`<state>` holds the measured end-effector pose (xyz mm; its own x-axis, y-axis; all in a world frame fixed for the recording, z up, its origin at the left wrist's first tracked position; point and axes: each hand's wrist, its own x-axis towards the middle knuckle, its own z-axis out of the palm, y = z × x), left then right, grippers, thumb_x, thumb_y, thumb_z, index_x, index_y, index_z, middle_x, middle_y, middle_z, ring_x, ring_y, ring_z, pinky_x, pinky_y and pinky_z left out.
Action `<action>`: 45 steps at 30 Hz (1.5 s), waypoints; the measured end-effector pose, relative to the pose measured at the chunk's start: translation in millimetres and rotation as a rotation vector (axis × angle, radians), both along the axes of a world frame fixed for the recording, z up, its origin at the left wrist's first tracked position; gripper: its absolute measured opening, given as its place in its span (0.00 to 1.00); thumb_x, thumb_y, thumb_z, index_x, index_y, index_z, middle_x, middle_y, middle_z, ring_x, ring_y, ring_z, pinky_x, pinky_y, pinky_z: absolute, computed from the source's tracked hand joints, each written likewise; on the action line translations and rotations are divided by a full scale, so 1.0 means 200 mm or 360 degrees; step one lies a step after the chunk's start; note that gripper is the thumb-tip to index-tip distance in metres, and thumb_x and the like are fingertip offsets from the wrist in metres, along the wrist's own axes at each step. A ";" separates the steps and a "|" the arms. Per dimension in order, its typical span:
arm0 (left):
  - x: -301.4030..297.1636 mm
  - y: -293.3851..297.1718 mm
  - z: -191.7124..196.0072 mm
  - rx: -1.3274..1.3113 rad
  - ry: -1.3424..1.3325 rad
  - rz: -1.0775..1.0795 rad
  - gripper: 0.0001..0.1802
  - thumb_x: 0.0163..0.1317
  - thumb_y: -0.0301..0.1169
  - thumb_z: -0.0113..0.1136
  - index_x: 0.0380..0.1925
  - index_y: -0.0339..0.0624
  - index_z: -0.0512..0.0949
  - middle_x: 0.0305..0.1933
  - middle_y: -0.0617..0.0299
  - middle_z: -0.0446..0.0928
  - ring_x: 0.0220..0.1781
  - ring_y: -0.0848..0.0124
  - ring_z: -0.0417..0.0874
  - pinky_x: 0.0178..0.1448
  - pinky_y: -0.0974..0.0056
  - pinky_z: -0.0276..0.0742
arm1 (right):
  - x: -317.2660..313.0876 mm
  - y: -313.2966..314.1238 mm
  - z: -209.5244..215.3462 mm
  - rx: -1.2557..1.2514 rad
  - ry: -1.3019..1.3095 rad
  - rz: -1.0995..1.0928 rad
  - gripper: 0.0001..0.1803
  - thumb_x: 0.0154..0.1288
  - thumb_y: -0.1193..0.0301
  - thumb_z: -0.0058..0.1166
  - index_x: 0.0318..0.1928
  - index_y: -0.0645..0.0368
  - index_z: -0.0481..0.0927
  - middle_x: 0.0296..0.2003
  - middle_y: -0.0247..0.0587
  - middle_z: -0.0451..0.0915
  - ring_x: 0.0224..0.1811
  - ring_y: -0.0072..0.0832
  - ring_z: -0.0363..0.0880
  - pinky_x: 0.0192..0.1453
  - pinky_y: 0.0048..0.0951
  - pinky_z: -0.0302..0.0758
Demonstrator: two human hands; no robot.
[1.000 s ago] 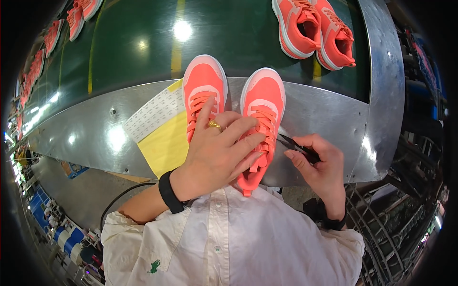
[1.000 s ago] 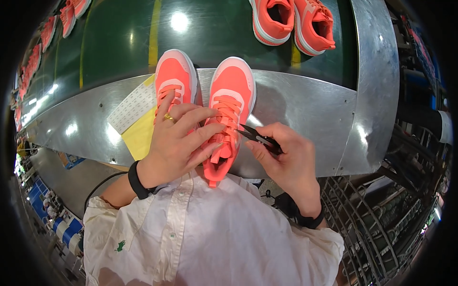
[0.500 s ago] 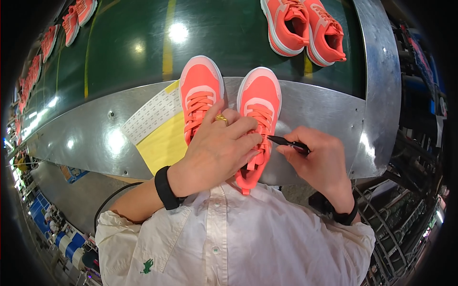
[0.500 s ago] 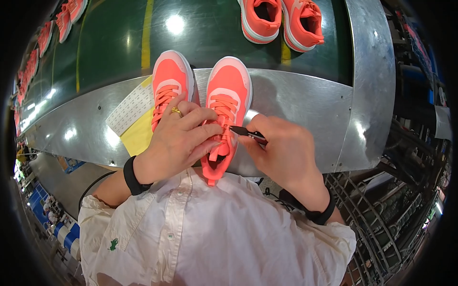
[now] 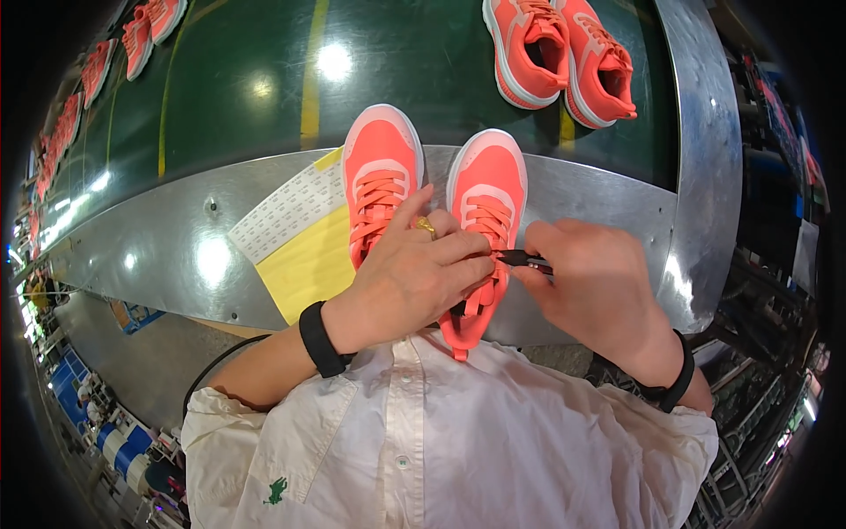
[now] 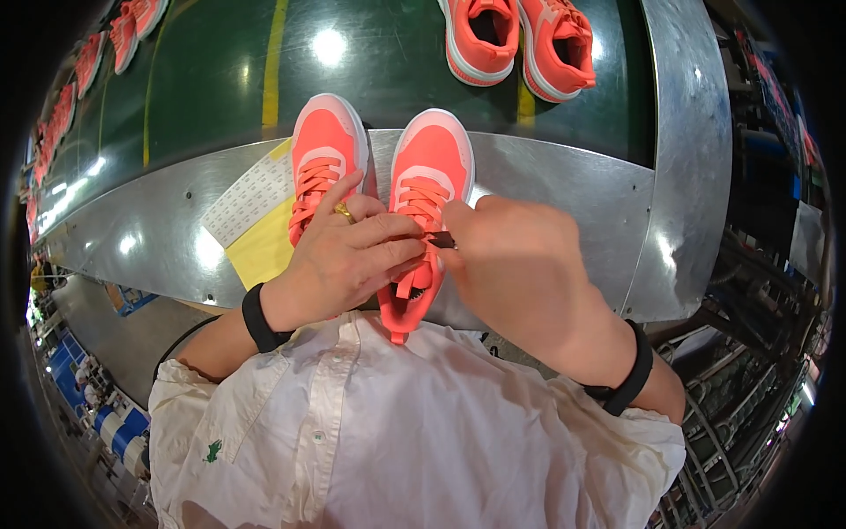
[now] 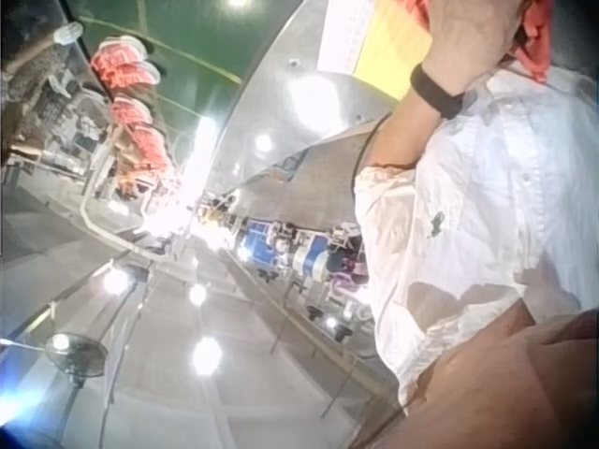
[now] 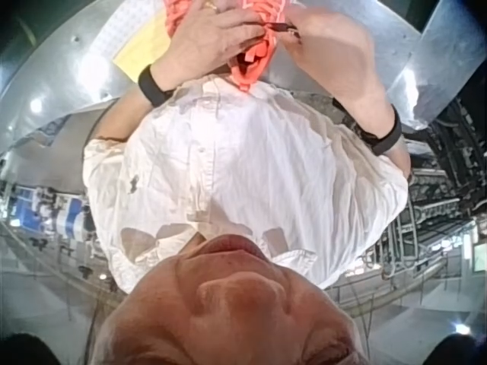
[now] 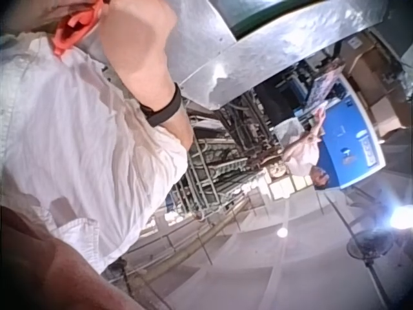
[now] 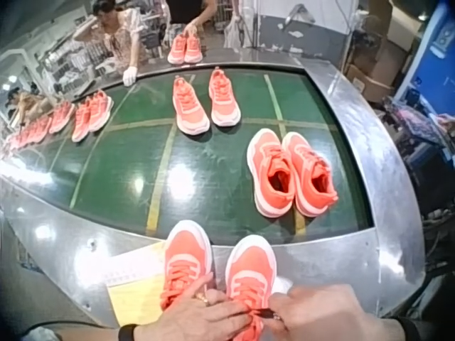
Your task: Organizing pairs of shoes on a conveyor belt and marking tags in a manufacturing facility.
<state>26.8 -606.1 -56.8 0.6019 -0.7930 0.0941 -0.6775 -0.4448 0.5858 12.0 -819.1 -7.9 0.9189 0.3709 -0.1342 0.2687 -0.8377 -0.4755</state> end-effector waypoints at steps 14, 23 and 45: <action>-0.02 0.00 -0.02 -0.0072 -0.0095 0.0044 0.15 0.48 0.32 0.68 0.38 0.54 0.82 0.45 0.73 0.77 0.41 0.71 0.77 0.72 0.44 0.55 | 0.00 0.01 0.01 -0.0229 -0.0037 0.0115 0.12 0.44 0.71 0.66 0.28 0.59 0.75 0.21 0.41 0.77 0.23 0.42 0.78 0.26 0.36 0.72; -0.07 0.02 -0.03 -0.0084 -0.0241 0.0158 0.17 0.45 0.29 0.68 0.39 0.56 0.82 0.39 0.68 0.72 0.39 0.70 0.75 0.70 0.43 0.60 | -0.16 -0.04 -0.05 0.0549 0.0323 -0.0810 0.11 0.54 0.69 0.68 0.32 0.60 0.79 0.20 0.39 0.78 0.20 0.27 0.76 0.25 0.26 0.69; -0.11 0.05 -0.05 -0.0217 -0.0220 0.0229 0.12 0.46 0.27 0.62 0.34 0.51 0.82 0.37 0.64 0.73 0.40 0.66 0.76 0.68 0.42 0.62 | -0.08 0.03 -0.07 0.0534 0.0211 -0.0345 0.11 0.52 0.74 0.69 0.32 0.62 0.79 0.21 0.40 0.78 0.18 0.26 0.74 0.23 0.25 0.68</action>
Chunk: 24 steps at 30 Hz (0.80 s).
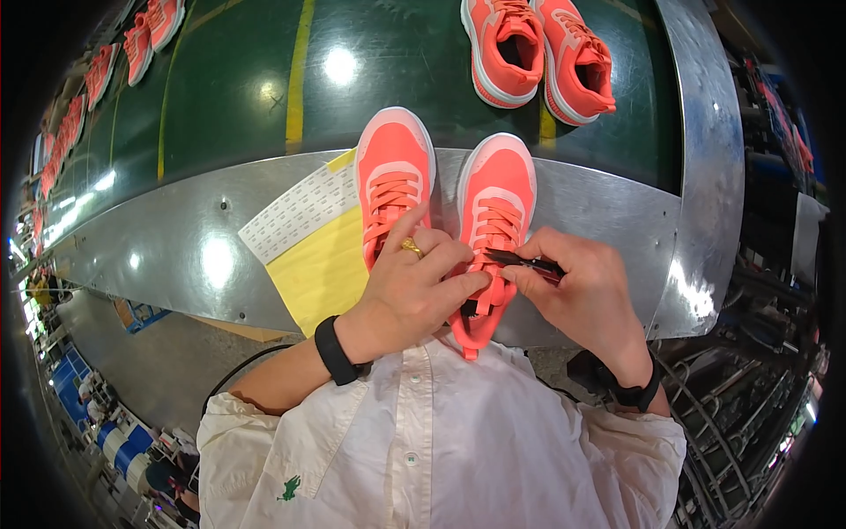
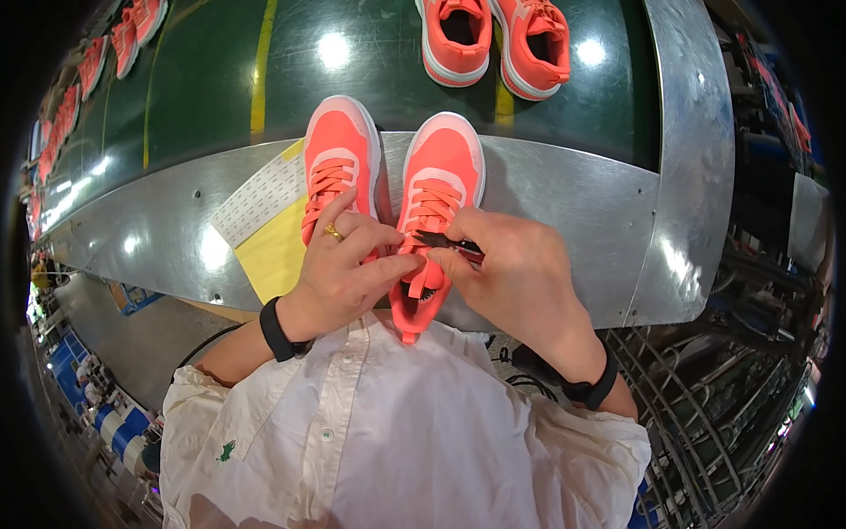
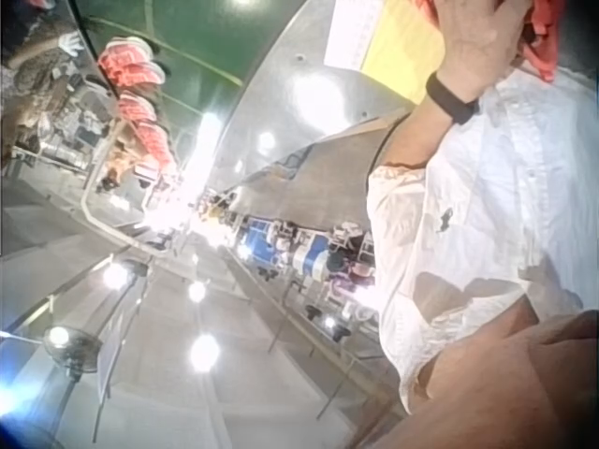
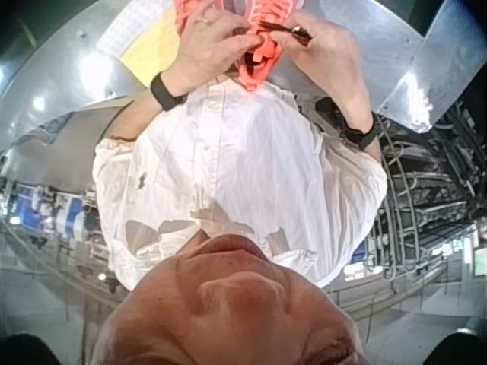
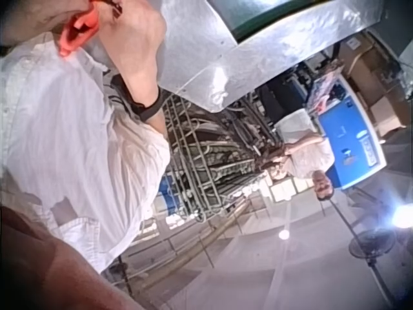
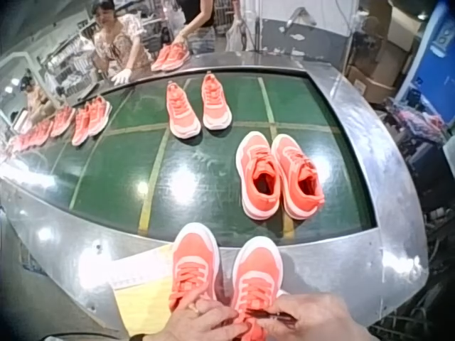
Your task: Organizing pairs of shoes on a conveyor belt and marking tags in a manufacturing facility.
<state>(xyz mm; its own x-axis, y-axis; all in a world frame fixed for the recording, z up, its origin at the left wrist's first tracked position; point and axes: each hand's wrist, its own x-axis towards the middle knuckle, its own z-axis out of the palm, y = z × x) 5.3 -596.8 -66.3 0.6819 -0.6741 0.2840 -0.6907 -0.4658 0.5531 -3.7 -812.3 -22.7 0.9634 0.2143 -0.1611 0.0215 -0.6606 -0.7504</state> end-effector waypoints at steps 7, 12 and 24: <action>-0.01 0.00 -0.02 -0.0016 -0.0132 -0.0019 0.12 0.45 0.29 0.62 0.33 0.49 0.82 0.38 0.68 0.75 0.41 0.68 0.76 0.69 0.44 0.63 | 0.04 0.03 0.02 -0.0231 -0.0100 0.0098 0.11 0.49 0.70 0.67 0.28 0.58 0.77 0.22 0.41 0.79 0.22 0.38 0.78 0.24 0.36 0.71; 0.00 -0.01 0.00 -0.0005 -0.0100 -0.0011 0.12 0.43 0.29 0.65 0.33 0.52 0.83 0.37 0.69 0.75 0.39 0.69 0.76 0.68 0.45 0.65 | 0.06 0.06 0.03 -0.0383 -0.0167 0.0223 0.10 0.49 0.71 0.65 0.28 0.59 0.76 0.22 0.41 0.79 0.23 0.39 0.78 0.24 0.37 0.72; 0.00 -0.01 0.00 -0.0015 0.0003 0.0022 0.15 0.45 0.27 0.70 0.35 0.59 0.85 0.34 0.71 0.76 0.34 0.71 0.75 0.67 0.48 0.65 | -0.15 -0.04 -0.12 0.0410 0.0223 -0.0667 0.10 0.55 0.70 0.68 0.33 0.59 0.80 0.20 0.38 0.76 0.18 0.23 0.70 0.24 0.23 0.67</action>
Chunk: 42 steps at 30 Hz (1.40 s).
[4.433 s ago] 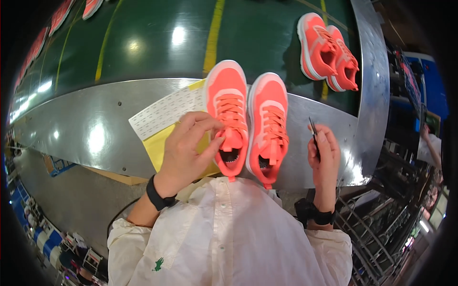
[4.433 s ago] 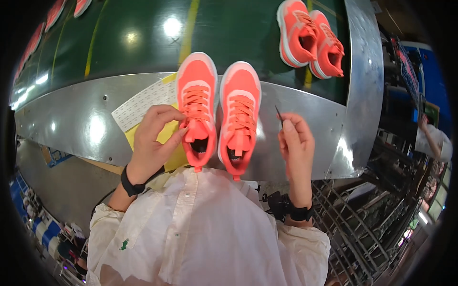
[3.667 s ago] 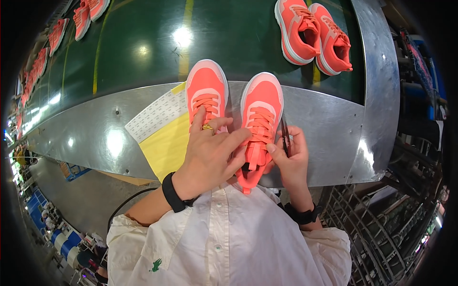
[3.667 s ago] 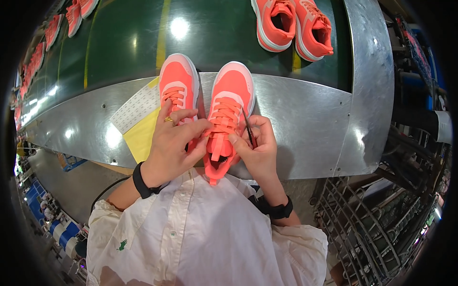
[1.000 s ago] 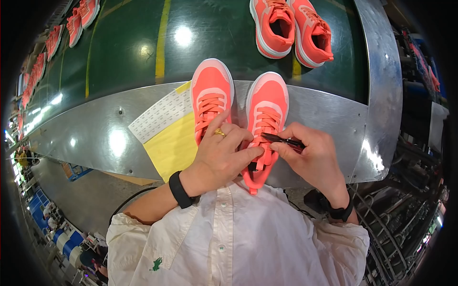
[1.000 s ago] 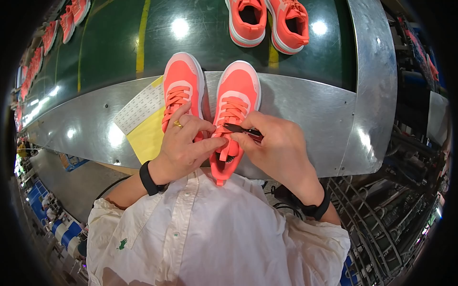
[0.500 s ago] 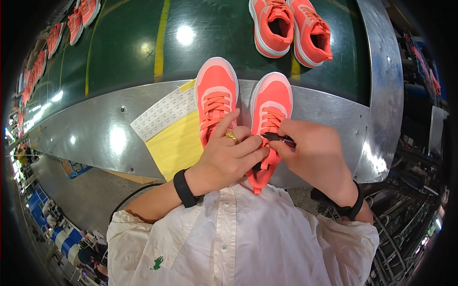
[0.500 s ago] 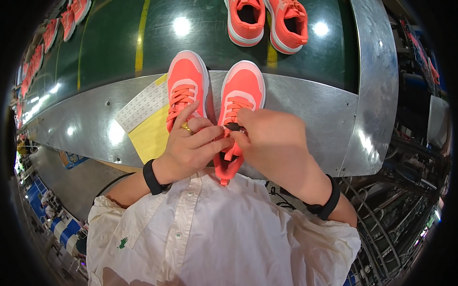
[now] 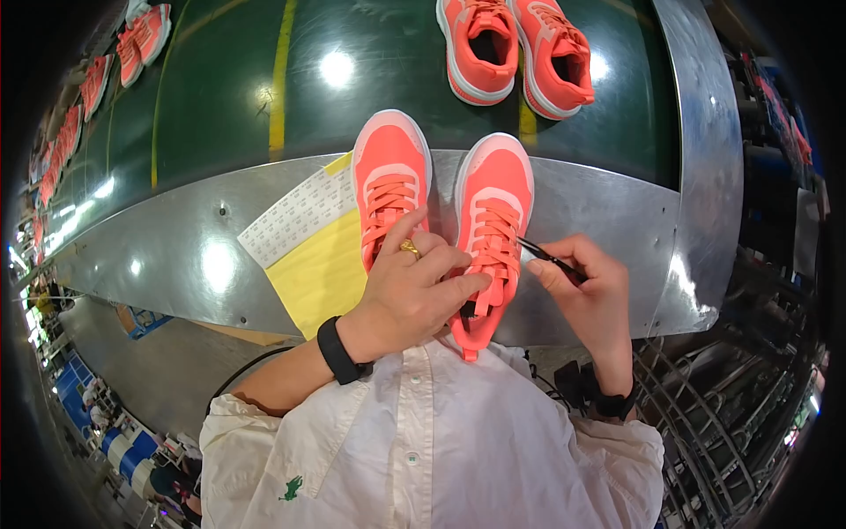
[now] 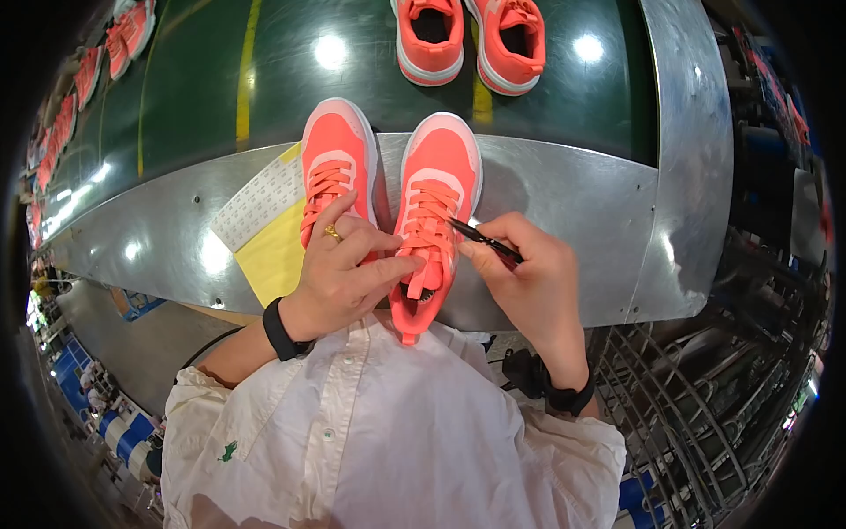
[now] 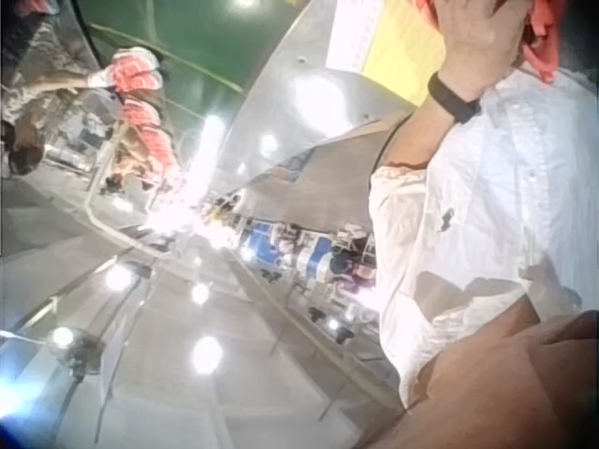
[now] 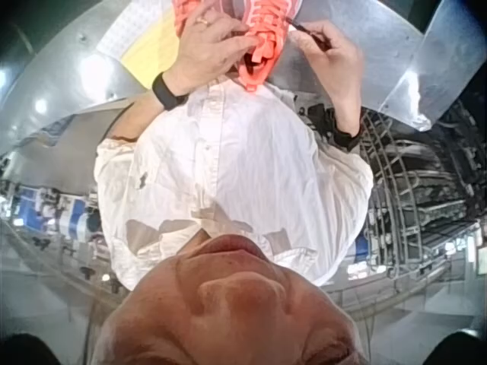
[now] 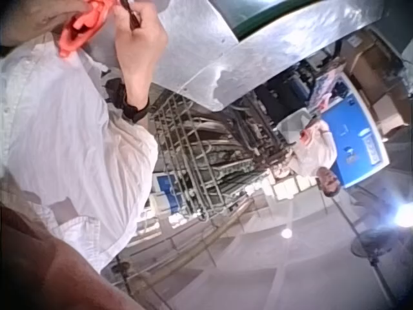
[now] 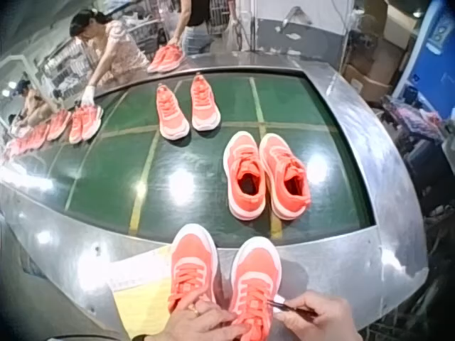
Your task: Organizing pairs of shoes on a conveyor belt and marking tags in a manufacturing facility.
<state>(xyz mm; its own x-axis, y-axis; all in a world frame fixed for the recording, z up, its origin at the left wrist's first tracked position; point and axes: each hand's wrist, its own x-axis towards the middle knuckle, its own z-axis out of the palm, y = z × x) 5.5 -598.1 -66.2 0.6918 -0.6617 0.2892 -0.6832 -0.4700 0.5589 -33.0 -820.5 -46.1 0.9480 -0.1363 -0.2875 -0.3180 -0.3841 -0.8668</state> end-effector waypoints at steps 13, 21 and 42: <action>-0.01 0.07 0.04 -0.0100 -0.0104 -0.0007 0.15 0.45 0.29 0.64 0.36 0.52 0.82 0.33 0.67 0.74 0.38 0.67 0.76 0.68 0.43 0.62 | 0.13 -0.04 0.00 -0.0136 0.0091 0.0341 0.12 0.54 0.69 0.66 0.36 0.59 0.79 0.24 0.41 0.78 0.25 0.34 0.76 0.31 0.28 0.71; 0.00 0.52 0.05 -0.0160 -0.0247 0.0675 0.11 0.48 0.25 0.67 0.34 0.47 0.81 0.33 0.64 0.75 0.39 0.64 0.77 0.60 0.52 0.69 | -0.23 -0.27 -0.35 -0.1144 -0.0403 -0.0221 0.20 0.53 0.68 0.68 0.46 0.61 0.78 0.46 0.44 0.77 0.46 0.37 0.76 0.50 0.34 0.71; 0.25 0.75 -0.27 -0.0006 0.0562 0.0933 0.10 0.59 0.35 0.62 0.34 0.40 0.84 0.33 0.56 0.82 0.33 0.63 0.81 0.38 0.62 0.75 | 0.56 0.91 -0.18 -0.1299 -0.1263 0.1249 0.08 0.49 0.77 0.56 0.31 0.52 0.84 0.31 0.36 0.81 0.39 0.35 0.78 0.43 0.37 0.72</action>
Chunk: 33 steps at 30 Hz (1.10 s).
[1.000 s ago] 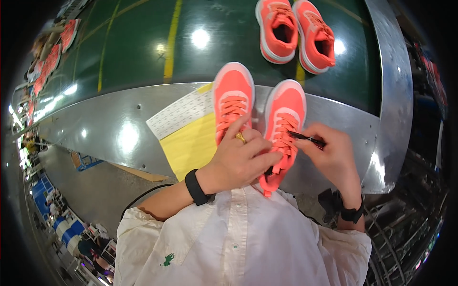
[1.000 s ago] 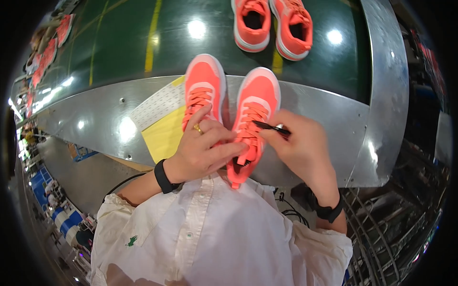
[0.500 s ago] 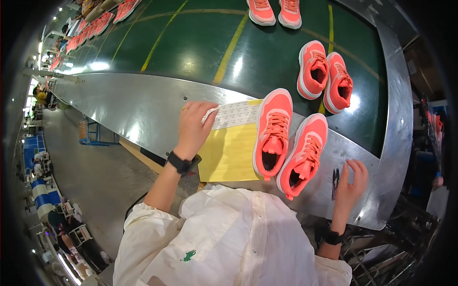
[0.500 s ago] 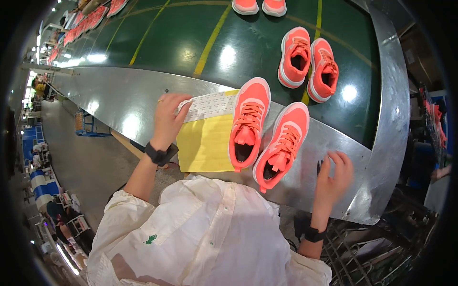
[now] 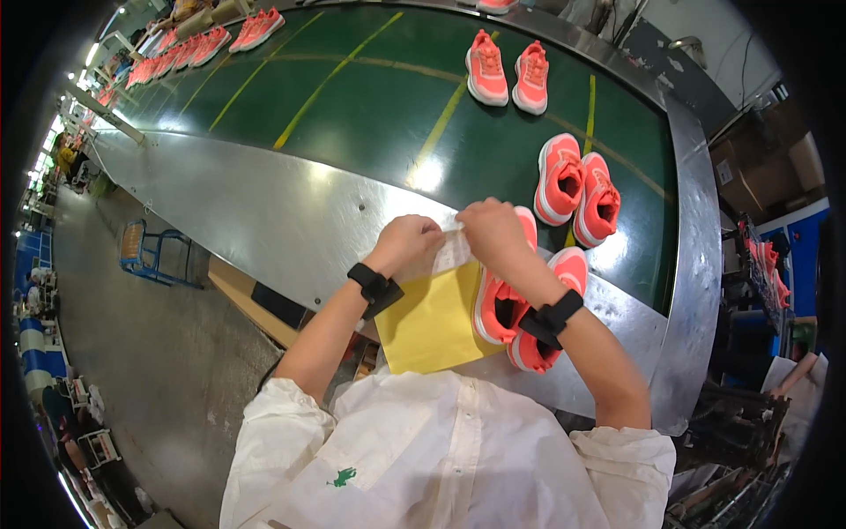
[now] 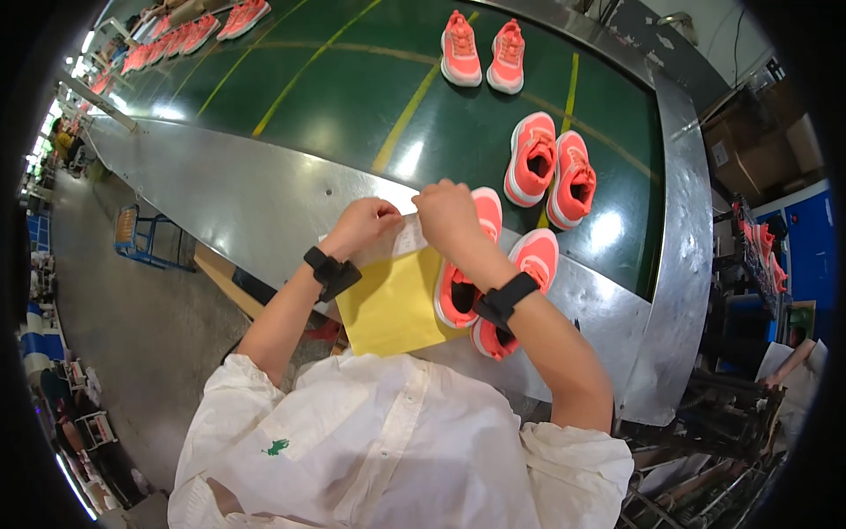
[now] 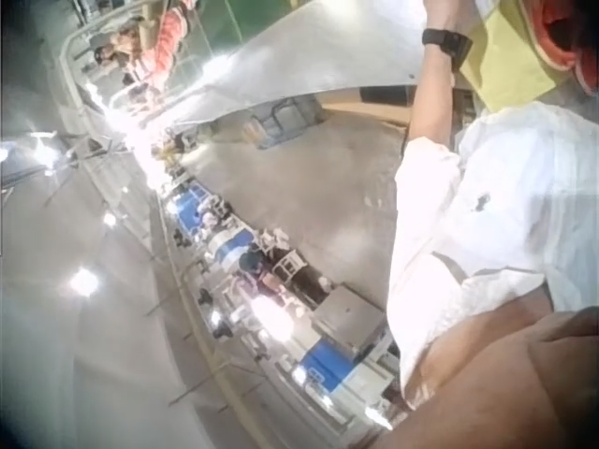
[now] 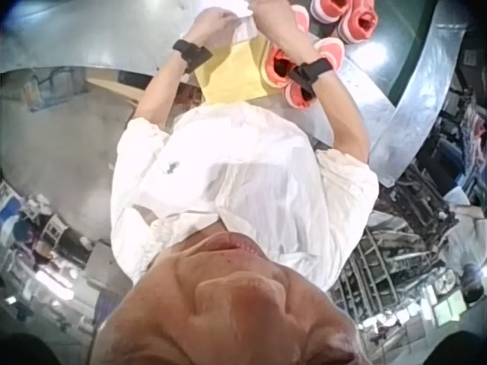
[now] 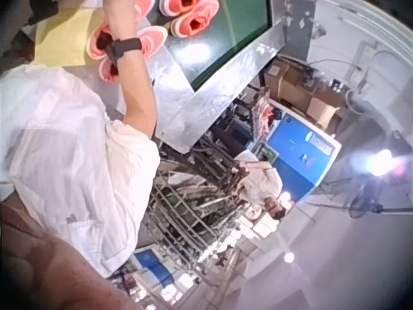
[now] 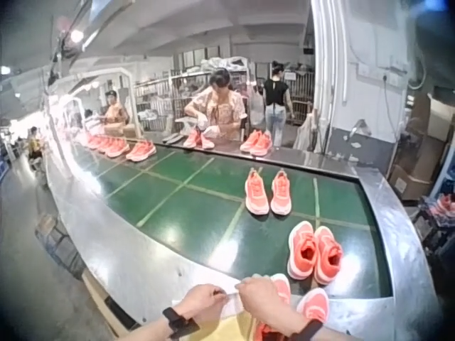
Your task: Organizing pairs of shoes on a conveyor belt and marking tags in a manufacturing facility.
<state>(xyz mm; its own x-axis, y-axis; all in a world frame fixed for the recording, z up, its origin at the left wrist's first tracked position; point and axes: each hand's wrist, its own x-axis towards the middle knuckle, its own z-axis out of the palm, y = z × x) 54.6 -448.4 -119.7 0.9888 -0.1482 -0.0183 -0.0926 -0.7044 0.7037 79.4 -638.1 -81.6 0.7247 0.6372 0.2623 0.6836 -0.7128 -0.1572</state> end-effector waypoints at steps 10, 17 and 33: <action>0.03 0.03 -0.13 -0.0425 0.0568 0.0232 0.13 0.56 0.39 0.63 0.32 0.40 0.85 0.29 0.57 0.84 0.32 0.70 0.83 0.41 0.65 0.78 | 0.02 0.05 -0.16 -0.0135 -0.0089 0.0291 0.03 0.49 0.75 0.53 0.23 0.56 0.79 0.26 0.41 0.79 0.31 0.39 0.81 0.36 0.39 0.75; 0.01 -0.03 -0.09 -0.0430 0.0558 0.0224 0.13 0.55 0.39 0.64 0.32 0.41 0.85 0.29 0.58 0.84 0.32 0.69 0.83 0.40 0.65 0.77 | 0.01 0.03 -0.18 -0.0076 -0.0059 0.0178 0.02 0.53 0.73 0.54 0.28 0.56 0.78 0.25 0.42 0.78 0.31 0.40 0.81 0.34 0.41 0.76; -0.22 -0.60 0.17 -0.0149 -0.0854 -0.0889 0.23 0.52 0.31 0.65 0.49 0.42 0.73 0.50 0.55 0.74 0.51 0.55 0.76 0.54 0.56 0.75 | -0.71 -0.65 0.20 0.1980 0.1584 -0.0891 0.07 0.62 0.77 0.59 0.40 0.64 0.78 0.30 0.36 0.81 0.22 0.18 0.78 0.27 0.18 0.76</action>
<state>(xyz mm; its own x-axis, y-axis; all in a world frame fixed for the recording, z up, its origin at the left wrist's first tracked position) 11.1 -567.9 -84.8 0.6373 -0.6040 0.4786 -0.7606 -0.3932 0.5166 -62.0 -767.1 -41.5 0.9553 0.0365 -0.2934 -0.2952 0.0630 -0.9534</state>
